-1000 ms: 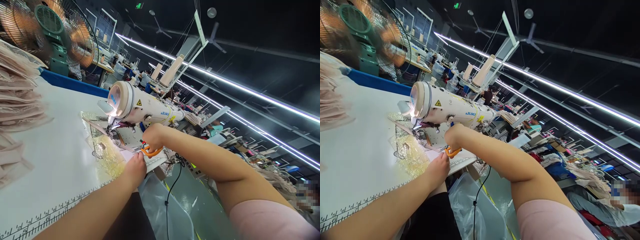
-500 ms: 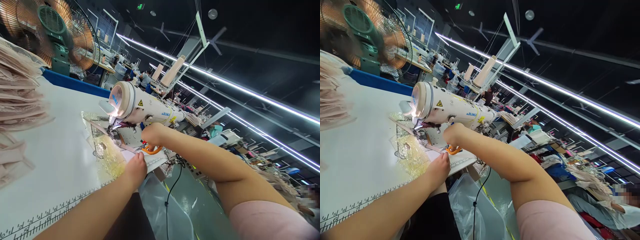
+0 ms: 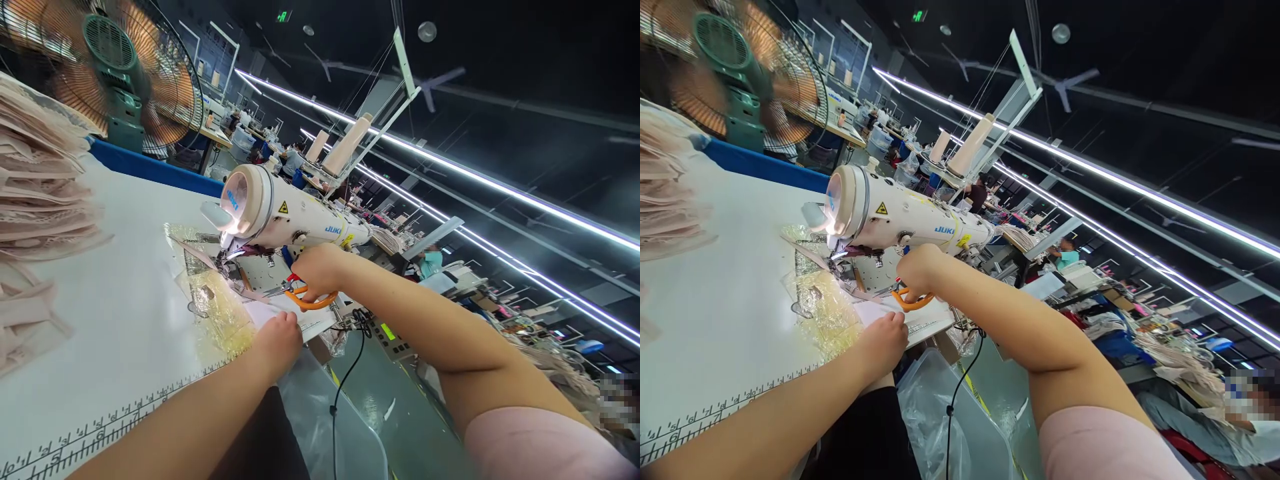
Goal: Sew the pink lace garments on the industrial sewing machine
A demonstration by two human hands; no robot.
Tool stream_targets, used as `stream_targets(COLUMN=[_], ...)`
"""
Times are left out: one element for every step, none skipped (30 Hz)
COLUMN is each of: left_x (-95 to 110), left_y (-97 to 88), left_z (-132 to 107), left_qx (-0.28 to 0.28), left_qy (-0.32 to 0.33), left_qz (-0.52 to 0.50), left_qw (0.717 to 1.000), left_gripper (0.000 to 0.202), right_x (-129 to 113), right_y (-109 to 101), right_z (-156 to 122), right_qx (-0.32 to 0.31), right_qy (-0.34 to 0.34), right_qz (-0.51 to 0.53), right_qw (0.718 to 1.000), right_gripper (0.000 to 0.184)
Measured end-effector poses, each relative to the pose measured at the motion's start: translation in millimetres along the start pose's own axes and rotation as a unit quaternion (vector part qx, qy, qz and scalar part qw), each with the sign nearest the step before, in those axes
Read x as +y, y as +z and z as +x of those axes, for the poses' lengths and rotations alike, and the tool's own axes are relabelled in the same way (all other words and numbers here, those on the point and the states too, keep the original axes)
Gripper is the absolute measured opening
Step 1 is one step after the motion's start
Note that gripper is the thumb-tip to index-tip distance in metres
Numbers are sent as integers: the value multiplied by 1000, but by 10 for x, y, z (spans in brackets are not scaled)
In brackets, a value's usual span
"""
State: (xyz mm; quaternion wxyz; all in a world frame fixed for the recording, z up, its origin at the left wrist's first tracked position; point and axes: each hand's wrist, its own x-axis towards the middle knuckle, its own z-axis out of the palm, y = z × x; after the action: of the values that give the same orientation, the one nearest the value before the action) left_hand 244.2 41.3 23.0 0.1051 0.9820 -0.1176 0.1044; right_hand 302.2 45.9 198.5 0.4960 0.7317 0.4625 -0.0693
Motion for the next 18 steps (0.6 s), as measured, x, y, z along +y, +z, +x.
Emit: stream_targets(left_x=[3,3,0,-7,-14,-23,-29,-33,-34,-31,-26,-19,-12,-7,-5,-6,-11,-19], left_y=[-17,-34,-49,-62,-72,-79,-80,-76,-67,-53,-36,-18,-1,12,19,19,12,-2], left_z=[2,3,4,4,4,4,3,1,-1,-4,-7,-10,-13,-15,-15,-14,-11,-7], left_qx=[-1,-1,0,1,1,1,-1,-5,-11,-16,-22,-26,-29,-33,-38,-43,-49,-55], left_qy=[-1,-7,-19,-33,-49,-63,-74,-80,-82,-82,-80,-80,-81,-85,-90,-98,-108,-118], left_qz=[-4,-8,-12,-17,-21,-25,-29,-34,-38,-43,-47,-51,-55,-58,-60,-62,-63,-64], left_qw=[1000,1000,1000,999,999,998,997,996,996,996,995,995,995,994,993,992,991,989], left_gripper=[22,22,23,24,25,27,27,28,27,27,27,27,27,28,29,29,29,28], right_x=[-6,-12,-16,-16,-11,0,16,38,62,87,113,137,158,177,194,209,222,235], right_y=[-1,-1,3,9,19,33,51,74,102,134,169,206,245,283,322,361,399,439], right_z=[-11,-18,-22,-24,-26,-27,-27,-25,-22,-16,-9,-2,4,9,10,9,6,2], right_qx=[1,2,3,5,9,13,17,20,23,27,30,34,39,43,46,50,54,61], right_qy=[0,-1,-2,-2,0,2,5,8,10,10,10,7,4,1,-1,-3,-4,-4], right_qz=[1,1,0,2,5,11,18,26,35,44,53,61,69,75,80,85,90,96], right_qw=[1000,1000,1000,1000,1000,1000,1000,999,999,999,998,998,997,996,996,995,994,993], right_gripper=[47,46,46,45,45,45,45,45,45,46,47,49,50,51,52,52,52,52])
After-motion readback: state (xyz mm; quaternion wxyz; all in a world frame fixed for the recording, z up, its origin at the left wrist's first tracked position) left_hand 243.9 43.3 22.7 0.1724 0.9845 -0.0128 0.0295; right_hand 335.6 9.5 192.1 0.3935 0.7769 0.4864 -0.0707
